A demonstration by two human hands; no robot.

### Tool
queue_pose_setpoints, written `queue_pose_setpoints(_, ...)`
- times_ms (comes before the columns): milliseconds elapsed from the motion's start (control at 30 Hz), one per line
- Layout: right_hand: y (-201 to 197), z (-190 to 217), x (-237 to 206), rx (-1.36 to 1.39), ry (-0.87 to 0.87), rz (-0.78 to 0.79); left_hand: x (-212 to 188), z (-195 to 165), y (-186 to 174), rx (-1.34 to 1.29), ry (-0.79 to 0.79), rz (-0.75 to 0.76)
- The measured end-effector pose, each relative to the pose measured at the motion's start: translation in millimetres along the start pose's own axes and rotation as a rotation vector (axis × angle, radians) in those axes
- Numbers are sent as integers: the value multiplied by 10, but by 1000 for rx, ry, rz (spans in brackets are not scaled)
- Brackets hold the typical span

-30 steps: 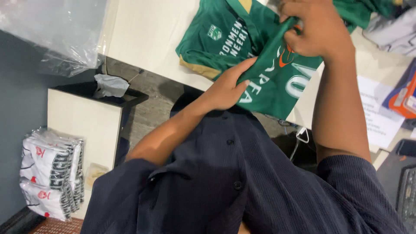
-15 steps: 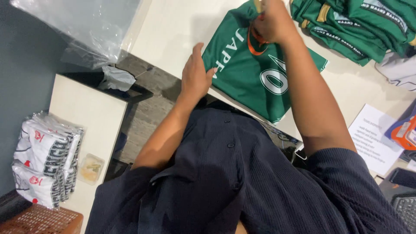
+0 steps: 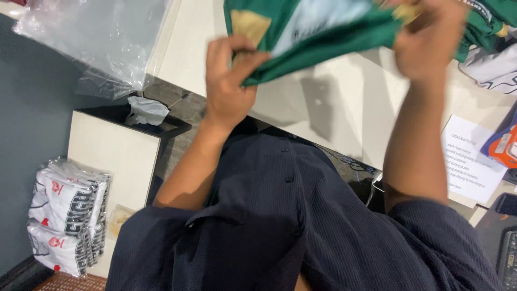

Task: The person folds green jerseys on a white table, places each folded jersey into a clear plastic bag, and seals the bag. The person repeats this process for multiple jerseys, stacking the packaged items on the table.

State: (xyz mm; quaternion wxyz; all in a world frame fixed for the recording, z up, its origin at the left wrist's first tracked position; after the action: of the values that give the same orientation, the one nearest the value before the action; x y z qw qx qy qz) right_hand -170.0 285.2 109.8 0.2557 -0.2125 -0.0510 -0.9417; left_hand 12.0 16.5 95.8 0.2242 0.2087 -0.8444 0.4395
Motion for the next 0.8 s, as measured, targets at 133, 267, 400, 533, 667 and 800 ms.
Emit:
queue_pose_setpoints(133, 318, -564, -721, -479, 67, 138, -496, 202, 484, -24, -22, 214)
queue_pose_setpoints(267, 248, -855, -1218, -363, 316, -16, -874, 250, 515, -90, -131, 142)
queue_pose_setpoints(400, 168, -946, -1152, -394, 391, -276, -915, 499, 592, -76, -569, 125)
queue_pose_setpoints(533, 354, -1124, -941, -544, 482, -176, -787, 665, 851, -45, -682, 268)
queue_pose_setpoints(667, 370, -1186, -934, -585, 610, -114, -758, 666, 1014, -255, -693, 320)
queue_pose_setpoints(800, 268, -1088, -1065, -475, 671, -102, -782, 455, 1018, -252, -552, 341)
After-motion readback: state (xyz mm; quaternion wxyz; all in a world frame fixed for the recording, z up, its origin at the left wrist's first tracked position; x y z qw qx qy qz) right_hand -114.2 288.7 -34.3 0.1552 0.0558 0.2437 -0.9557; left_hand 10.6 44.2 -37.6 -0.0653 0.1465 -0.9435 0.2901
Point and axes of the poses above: each hand's wrist, its own x-axis towards the middle knuckle, its own y-axis out of the palm, z = x × y, the point moved 6 cm from there along x, towards the middle knuckle, and after that the axes turned 11 degrees about x, right-handed, at the moved point
